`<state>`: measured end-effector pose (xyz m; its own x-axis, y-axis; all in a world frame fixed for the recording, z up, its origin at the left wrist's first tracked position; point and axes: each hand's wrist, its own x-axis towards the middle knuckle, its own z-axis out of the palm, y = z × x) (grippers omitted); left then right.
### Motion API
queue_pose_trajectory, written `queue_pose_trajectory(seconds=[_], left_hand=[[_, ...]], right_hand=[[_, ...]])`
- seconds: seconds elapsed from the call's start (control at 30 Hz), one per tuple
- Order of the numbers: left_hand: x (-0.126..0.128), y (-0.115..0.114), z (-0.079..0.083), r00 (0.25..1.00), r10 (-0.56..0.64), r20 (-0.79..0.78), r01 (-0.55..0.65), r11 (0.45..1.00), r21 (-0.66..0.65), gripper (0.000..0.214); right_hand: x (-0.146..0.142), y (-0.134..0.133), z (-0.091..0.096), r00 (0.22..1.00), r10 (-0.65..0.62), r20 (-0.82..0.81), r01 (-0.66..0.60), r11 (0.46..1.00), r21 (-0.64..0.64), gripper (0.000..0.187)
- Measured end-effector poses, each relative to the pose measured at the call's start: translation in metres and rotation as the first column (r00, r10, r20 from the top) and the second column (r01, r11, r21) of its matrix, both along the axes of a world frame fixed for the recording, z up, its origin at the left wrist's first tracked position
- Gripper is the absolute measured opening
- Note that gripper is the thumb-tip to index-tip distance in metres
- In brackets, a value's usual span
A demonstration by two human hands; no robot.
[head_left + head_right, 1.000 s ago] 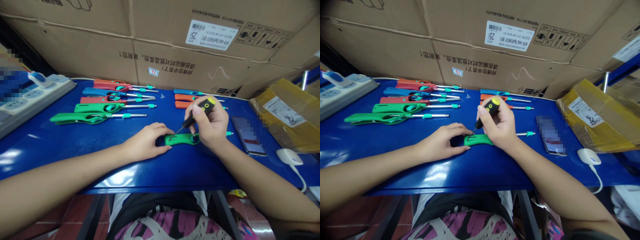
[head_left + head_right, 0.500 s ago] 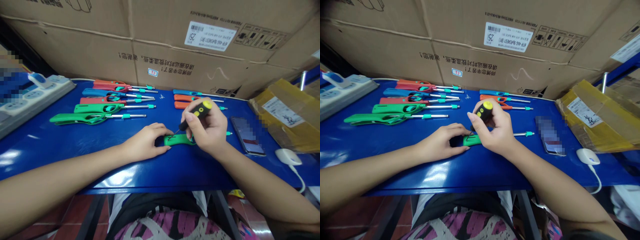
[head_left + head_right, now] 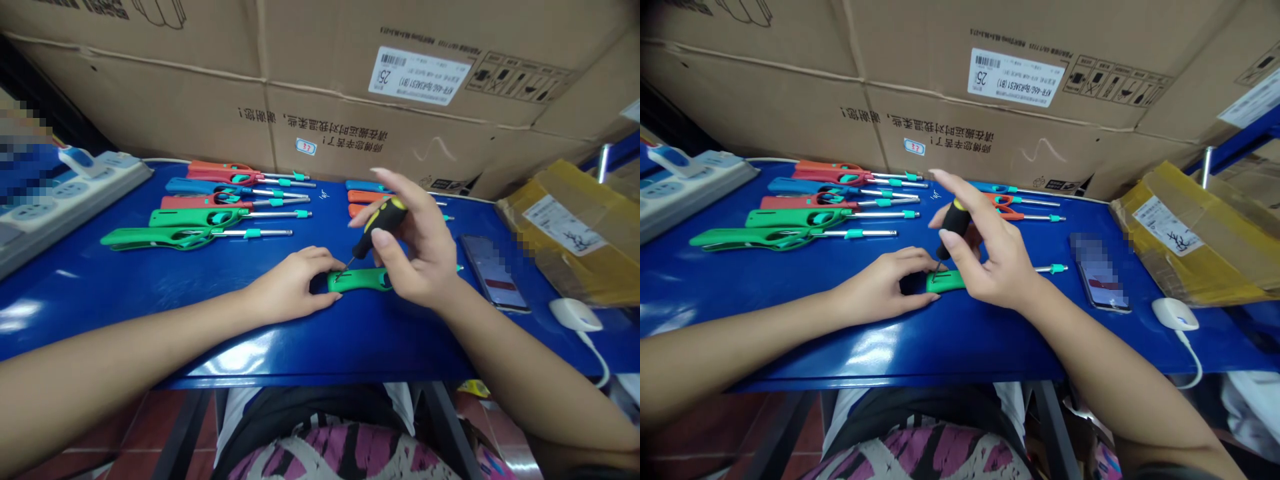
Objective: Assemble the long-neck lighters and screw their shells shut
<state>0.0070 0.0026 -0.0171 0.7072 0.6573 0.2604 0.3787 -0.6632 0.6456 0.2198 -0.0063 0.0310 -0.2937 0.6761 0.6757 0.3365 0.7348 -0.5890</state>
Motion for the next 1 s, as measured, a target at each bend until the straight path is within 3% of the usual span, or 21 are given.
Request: queue_pose_trajectory(seconds=[0.17, 0.33, 0.4, 0.53, 0.7, 0.77, 0.9, 1.0], left_hand=[[0.0002, 0.0003, -0.0018, 1.0, -0.006, 0.026, 0.005, 1.0, 0.025, 0.033], [0.0005, -0.0002, 0.0, 1.0, -0.004, 0.01, 0.004, 1.0, 0.012, 0.032], [0.0005, -0.0002, 0.0005, 1.0, -0.007, 0.006, 0.007, 1.0, 0.009, 0.032], [0.0004, 0.0001, 0.0003, 1.0, -0.01, 0.01, 0.01, 1.0, 0.009, 0.032], [0.0004, 0.0003, -0.0002, 1.0, -0.008, 0.005, 0.008, 1.0, 0.006, 0.031], [0.0004, 0.0004, -0.0006, 1.0, -0.009, 0.003, 0.009, 1.0, 0.009, 0.031], [0.0006, 0.0002, -0.0007, 1.0, -0.007, 0.0, 0.007, 1.0, 0.008, 0.034], [0.0008, 0.0, 0.0005, 1.0, -0.005, -0.004, 0.005, 1.0, 0.007, 0.033]], right_hand=[[0.0019, 0.0031, -0.0043, 0.995, -0.104, 0.003, 0.1, 0.963, 0.248, 0.043], [-0.0013, -0.0025, 0.0006, 0.999, 0.036, -0.03, -0.036, 0.999, -0.016, 0.039], [-0.002, -0.0026, 0.0027, 0.999, 0.041, -0.015, -0.04, 0.999, 0.029, 0.035], [-0.0017, 0.0001, 0.0025, 0.996, -0.091, -0.01, 0.09, 0.966, 0.241, 0.025], [-0.0007, -0.0015, 0.0009, 0.998, 0.055, 0.0, -0.055, 0.998, -0.039, 0.039], [-0.0012, -0.0028, 0.0016, 0.999, 0.037, 0.006, -0.037, 0.999, -0.037, 0.039], [-0.0026, -0.0037, 0.0018, 0.992, -0.123, 0.016, 0.121, 0.987, 0.109, 0.027], [-0.0028, -0.0031, -0.0002, 0.999, -0.038, -0.021, 0.039, 0.999, 0.023, 0.029]])
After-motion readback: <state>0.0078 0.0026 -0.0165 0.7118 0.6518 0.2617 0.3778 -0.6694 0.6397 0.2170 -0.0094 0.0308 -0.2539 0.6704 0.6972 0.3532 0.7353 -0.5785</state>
